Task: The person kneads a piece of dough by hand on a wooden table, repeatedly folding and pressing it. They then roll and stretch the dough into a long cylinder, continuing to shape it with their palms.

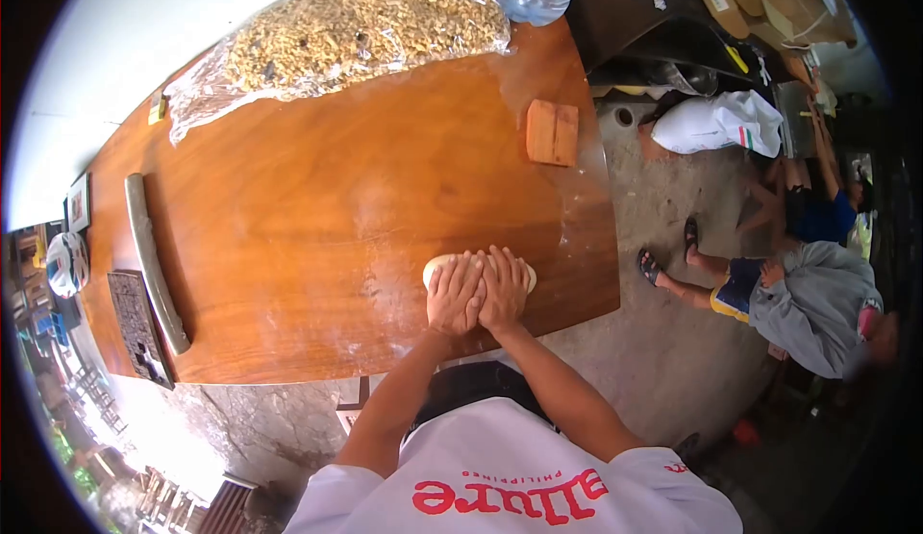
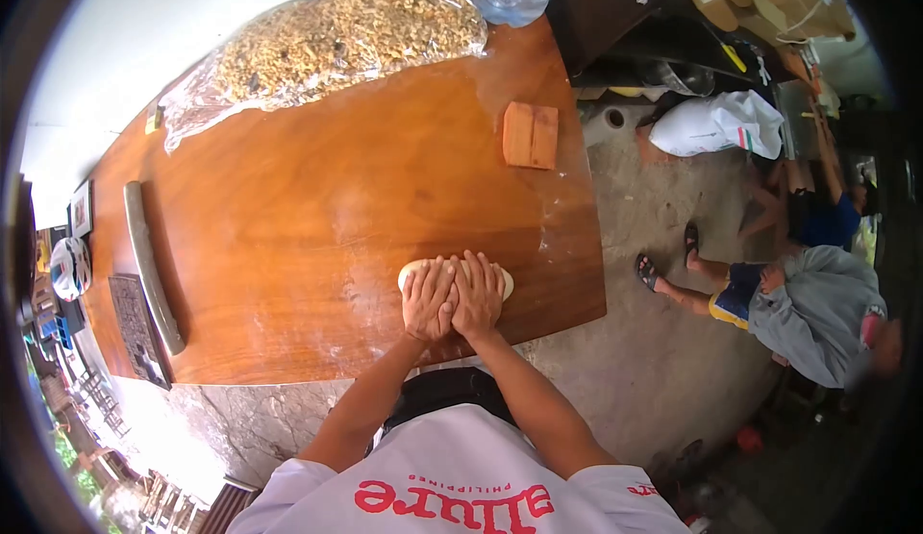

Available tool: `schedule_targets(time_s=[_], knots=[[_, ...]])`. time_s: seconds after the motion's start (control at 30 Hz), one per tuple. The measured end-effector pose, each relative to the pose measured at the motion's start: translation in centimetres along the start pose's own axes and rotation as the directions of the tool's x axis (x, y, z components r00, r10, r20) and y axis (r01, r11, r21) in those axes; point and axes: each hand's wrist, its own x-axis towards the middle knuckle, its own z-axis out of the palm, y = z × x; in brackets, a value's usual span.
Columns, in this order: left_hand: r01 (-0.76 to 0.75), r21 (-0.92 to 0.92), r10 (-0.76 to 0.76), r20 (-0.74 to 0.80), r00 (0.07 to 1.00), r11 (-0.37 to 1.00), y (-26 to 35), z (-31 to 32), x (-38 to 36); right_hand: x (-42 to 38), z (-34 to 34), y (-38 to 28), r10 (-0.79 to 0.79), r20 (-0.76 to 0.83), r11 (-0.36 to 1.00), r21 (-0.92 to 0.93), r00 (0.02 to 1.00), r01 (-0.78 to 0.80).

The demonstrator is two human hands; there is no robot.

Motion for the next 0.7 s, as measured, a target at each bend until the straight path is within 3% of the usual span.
schedule_targets(time_s=[0.07, 0.27, 0.33, 0.4, 0.43, 0.47, 0.53, 0.57, 0.6, 0.67, 0.7], knots=[[-0.092, 0.087, 0.091, 0.012, 0.996, 0.992, -1.4, -0.1, 4.6, 4.1, 0.5, 0.9, 0.036, 0.016, 0.997, -0.063, 0.999, -0.035], [-0.044, -0.008, 0.044, 0.015, 0.999, 0.999, -4.9, -1.1, 14.5, 13.9, 2.8, 2.3, 0.009, -0.077, 0.999, 0.051, 0.997, -0.005], [-0.021, 0.002, 0.021, 0.014, 1.0, 1.0, -5.4, -1.4, 16.4, 16.1, 3.1, 2.5, -0.023, -0.12, 0.998, 0.062, 0.992, 0.031], [0.058, 0.204, -0.046, -0.062, 0.997, 0.977, -5.7, -1.8, 18.2, 18.5, 3.2, 2.1, 0.043, -0.115, 0.995, 0.094, 0.992, -0.032], [0.133, 0.156, -0.117, -0.108, 0.987, 0.979, -5.8, -1.5, 18.5, 19.4, 3.1, 2.1, 0.059, -0.205, 0.987, 0.161, 0.977, -0.026], [0.114, 0.17, -0.095, -0.115, 0.989, 0.979, -5.5, -1.2, 18.2, 19.7, 3.1, 2.6, 0.061, -0.228, 0.985, 0.171, 0.972, -0.022], [0.275, 0.252, -0.269, -0.057, 0.961, 0.928, -5.5, -0.8, 18.4, 20.9, 3.5, 3.9, 0.115, -0.03, 0.839, 0.538, 0.993, -0.081], [0.25, 0.274, -0.259, -0.005, 0.966, 0.929, -5.4, -1.2, 18.1, 20.8, 3.0, 4.9, 0.169, 0.11, 0.562, 0.806, 0.979, -0.188], [0.239, 0.279, -0.247, -0.005, 0.969, 0.93, -5.0, -1.6, 17.0, 19.9, 2.1, 6.4, 0.173, 0.099, 0.559, 0.809, 0.98, -0.181], [0.236, -0.02, -0.226, 0.22, 0.949, 0.971, -2.6, -3.7, 15.2, 18.2, -1.0, 8.7, 0.116, -0.082, 0.763, 0.645, 0.99, -0.036], [0.233, -0.015, -0.224, 0.215, 0.95, 0.972, -1.5, -4.3, 14.3, 16.9, -2.2, 9.6, 0.113, -0.087, 0.76, 0.649, 0.99, -0.03]])
